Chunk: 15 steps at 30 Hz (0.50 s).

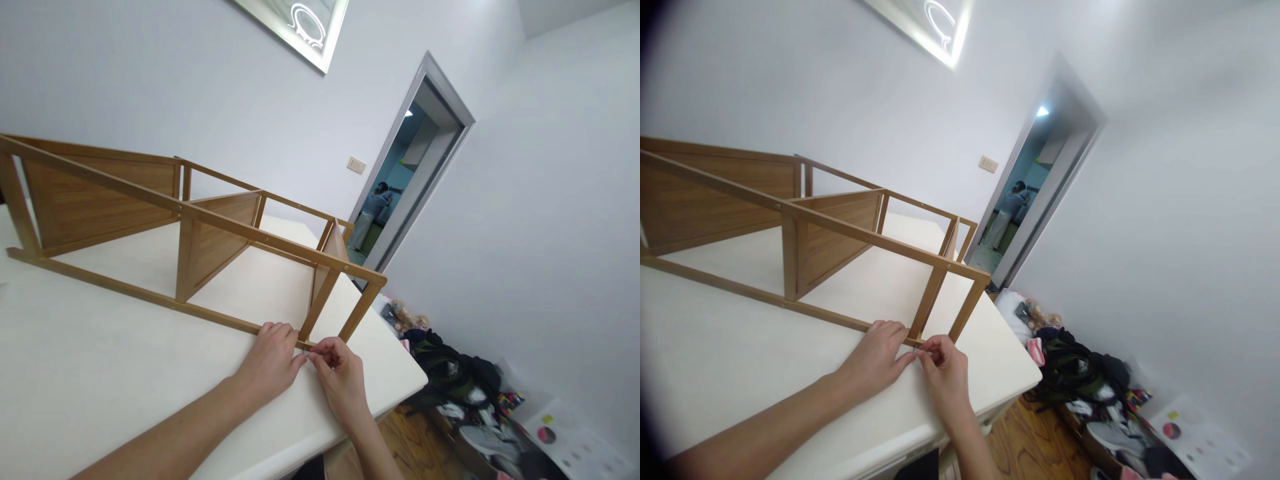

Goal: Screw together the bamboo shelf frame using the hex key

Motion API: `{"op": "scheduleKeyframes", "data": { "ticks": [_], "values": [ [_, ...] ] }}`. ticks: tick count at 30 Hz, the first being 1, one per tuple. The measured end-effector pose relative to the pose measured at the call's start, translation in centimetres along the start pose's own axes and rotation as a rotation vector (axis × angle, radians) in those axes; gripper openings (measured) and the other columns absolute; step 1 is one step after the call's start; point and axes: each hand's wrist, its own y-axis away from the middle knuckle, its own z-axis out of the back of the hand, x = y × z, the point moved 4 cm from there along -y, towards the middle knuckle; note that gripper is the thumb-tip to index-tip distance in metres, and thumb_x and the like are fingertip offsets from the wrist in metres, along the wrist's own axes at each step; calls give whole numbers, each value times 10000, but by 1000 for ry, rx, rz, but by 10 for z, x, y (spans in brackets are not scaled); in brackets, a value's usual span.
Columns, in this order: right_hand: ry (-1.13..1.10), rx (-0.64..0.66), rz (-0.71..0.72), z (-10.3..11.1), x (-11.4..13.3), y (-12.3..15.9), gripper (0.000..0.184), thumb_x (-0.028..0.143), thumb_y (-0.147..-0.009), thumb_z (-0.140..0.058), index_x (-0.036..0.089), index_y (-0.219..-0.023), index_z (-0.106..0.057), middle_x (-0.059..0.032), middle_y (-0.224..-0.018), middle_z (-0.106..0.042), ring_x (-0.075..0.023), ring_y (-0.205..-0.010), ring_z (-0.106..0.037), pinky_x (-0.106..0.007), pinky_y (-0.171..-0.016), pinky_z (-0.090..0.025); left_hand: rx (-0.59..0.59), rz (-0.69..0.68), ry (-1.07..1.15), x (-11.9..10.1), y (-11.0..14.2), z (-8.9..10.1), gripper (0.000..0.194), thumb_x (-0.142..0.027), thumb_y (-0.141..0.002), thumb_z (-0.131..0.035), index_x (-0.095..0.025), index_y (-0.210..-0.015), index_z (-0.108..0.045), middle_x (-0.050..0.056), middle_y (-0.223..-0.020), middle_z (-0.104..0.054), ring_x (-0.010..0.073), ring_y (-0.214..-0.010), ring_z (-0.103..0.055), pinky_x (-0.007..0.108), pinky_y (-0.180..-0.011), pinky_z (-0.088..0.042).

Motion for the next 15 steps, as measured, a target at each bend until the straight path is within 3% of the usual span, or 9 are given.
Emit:
{"op": "scheduleKeyframes", "data": {
  "ticks": [8,15],
  "values": [
    [51,-5,52,1,3,1,9,215,-834,-640,211,-837,-647,23,-690,-675,-120,-563,-551,-224,-534,-418,-8,-2,-2,0,0,0,202,-299,-920,-550,-138,-955,-665,100,-960,-687,287,-968,-613,449,-906,-417],
    [187,22,327,-8,7,2,175,180,-910,-553,233,-1060,-628,-6,-891,-733,-132,-667,-657,-231,-617,-509,-1,0,10,-2,0,2,207,-269,-924,-510,-139,-951,-669,104,-961,-690,285,-970,-614,454,-906,-420]
  ]
}}
